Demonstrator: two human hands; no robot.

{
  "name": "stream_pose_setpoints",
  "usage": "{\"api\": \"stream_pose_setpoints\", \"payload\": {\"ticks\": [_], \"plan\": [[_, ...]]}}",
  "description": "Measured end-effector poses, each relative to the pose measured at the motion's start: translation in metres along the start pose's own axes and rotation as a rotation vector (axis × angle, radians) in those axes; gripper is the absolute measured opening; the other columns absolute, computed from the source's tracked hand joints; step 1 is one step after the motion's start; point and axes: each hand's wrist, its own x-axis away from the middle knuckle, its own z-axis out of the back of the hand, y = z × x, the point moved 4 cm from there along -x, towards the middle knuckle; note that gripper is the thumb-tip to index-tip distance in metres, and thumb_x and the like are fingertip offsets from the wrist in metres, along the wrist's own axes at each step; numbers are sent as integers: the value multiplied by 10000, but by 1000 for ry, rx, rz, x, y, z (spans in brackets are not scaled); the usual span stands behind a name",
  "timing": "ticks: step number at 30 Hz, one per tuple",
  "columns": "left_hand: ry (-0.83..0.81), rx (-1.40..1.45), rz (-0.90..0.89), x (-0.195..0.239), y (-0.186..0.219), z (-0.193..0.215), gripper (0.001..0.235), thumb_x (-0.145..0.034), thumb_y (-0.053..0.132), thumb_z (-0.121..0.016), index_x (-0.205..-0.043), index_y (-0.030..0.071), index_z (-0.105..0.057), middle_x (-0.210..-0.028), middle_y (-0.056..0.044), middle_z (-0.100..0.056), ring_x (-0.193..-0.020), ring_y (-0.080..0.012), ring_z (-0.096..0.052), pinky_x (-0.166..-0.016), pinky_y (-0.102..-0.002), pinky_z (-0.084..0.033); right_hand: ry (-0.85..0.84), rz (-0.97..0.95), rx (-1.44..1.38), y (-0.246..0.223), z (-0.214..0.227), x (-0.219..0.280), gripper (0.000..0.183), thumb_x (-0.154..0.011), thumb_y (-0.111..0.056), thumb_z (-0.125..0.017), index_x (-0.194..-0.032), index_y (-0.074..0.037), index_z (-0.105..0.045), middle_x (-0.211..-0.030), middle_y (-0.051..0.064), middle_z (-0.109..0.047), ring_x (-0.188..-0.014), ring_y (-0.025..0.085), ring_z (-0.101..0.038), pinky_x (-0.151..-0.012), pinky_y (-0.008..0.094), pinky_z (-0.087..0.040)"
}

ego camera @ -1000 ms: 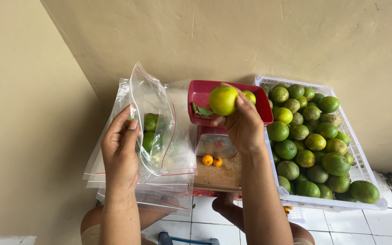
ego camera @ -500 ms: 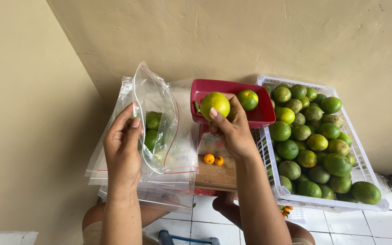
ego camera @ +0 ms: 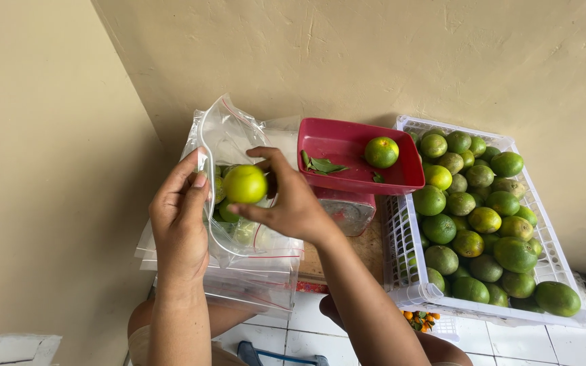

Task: The person sorts green citrus fruits from a white crate into a red weighing tray, then transfers them into a clear plastic bag. The person handles the fruits by hand, placing them into the tray and bag without using any tools.

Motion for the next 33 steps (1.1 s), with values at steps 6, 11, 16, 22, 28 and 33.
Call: {"api": "stream_pose_setpoints", "payload": {"ticks": [6,11,16,22,28,33], "plan": [[11,-11,-32,-4,4,3,396,-1006,77,-559,-1390,-5,-605,-820,-17,-479,-803,-52,-454,-789,-214,-429,-290,69,369,4,-35,-18,653,-759,-230,-884,-1316,-113,-565,-1207,178,-716,-1060,434,-711,-927,553,-561],[15,-14,-50,-10,9,10,395,-1006,65,-554,-1390,-14,-602,-826,-24,-494,-803,-64,-456,-773,-233,-424,-408,36,920,47,-37,-41,690,-778,-412,-871,-1321,-146,-539,-1176,116,-712,-970,380,-744,-827,531,-599],[30,-17,-76,-16,7,13,392,-1007,62,-558,-1387,-23,-605,-840,-26,-497,-795,-63,-452,-782,-220,-432,-406,-1,1117,43,-19,-48,590,-808,-350,-865,-1265,-110,-579,-1045,152,-732,-875,411,-757,-743,541,-620],[42,-9,-76,-18,5,11,394,-1015,62,-541,-1399,-17,-589,-838,-25,-475,-796,-65,-450,-787,-216,-421,-374,-2,978,-9,-2,-32,344,-990,-314,-611,-1272,-121,-569,-987,149,-755,-855,428,-756,-746,588,-595],[41,-2,-77,-15,4,7,368,-1022,48,-535,-1382,-5,-598,-842,-31,-458,-785,-68,-445,-805,-217,-424,-377,183,590,-47,11,-9,355,-1018,-314,-568,-1230,-34,-623,-1021,219,-766,-854,449,-757,-806,601,-571],[67,13,-106,-18,-2,7,336,-1016,40,-554,-1340,-6,-630,-828,-43,-485,-769,-84,-479,-786,-219,-434,-520,339,260,-52,9,17,591,-810,-523,-762,-1054,11,-690,-882,237,-770,-769,444,-759,-750,576,-598]]}}
